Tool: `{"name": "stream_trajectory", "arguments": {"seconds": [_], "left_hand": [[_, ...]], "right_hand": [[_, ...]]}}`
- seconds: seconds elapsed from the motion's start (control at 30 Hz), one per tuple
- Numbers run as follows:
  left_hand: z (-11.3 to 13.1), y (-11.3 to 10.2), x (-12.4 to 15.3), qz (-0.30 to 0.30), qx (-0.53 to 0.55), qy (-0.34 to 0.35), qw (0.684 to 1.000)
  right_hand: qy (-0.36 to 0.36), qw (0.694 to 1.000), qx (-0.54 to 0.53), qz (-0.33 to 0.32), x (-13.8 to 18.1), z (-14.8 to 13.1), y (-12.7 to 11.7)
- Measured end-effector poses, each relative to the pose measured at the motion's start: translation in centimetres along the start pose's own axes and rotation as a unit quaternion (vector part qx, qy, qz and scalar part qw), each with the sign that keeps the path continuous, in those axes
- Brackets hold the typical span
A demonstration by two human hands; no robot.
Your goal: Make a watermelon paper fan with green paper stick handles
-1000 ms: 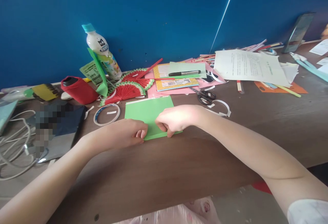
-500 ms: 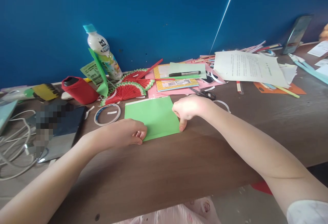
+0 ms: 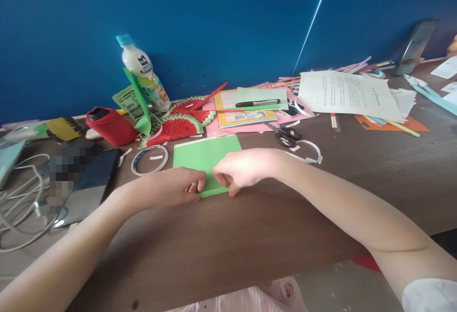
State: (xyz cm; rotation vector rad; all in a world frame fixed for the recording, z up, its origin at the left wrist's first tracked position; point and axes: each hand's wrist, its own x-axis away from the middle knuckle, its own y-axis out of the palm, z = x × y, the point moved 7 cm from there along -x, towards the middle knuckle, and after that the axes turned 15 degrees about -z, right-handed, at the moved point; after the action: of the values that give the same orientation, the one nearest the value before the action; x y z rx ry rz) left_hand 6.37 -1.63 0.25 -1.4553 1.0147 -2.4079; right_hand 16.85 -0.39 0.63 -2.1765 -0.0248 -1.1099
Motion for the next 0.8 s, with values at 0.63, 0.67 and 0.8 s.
{"name": "stream_trajectory", "arguments": {"seconds": [0.63, 0.67, 0.8], "left_hand": [[1.4, 0.3, 0.3, 0.055, -0.106, -0.034, 0.992], [1.3, 0.3, 0.3, 0.054, -0.101, -0.034, 0.993], [0.8, 0.1, 0.1, 0.052, -0.072, -0.011, 0.996]], "right_hand": [[0.077, 0.98, 0.173, 0.062, 0.4, -2.5, 1.0], [0.082, 0.98, 0.173, 0.062, 0.4, -2.5, 1.0], [0.091, 0.981, 0.161, 0.054, 0.6, -2.2, 0.9]]}}
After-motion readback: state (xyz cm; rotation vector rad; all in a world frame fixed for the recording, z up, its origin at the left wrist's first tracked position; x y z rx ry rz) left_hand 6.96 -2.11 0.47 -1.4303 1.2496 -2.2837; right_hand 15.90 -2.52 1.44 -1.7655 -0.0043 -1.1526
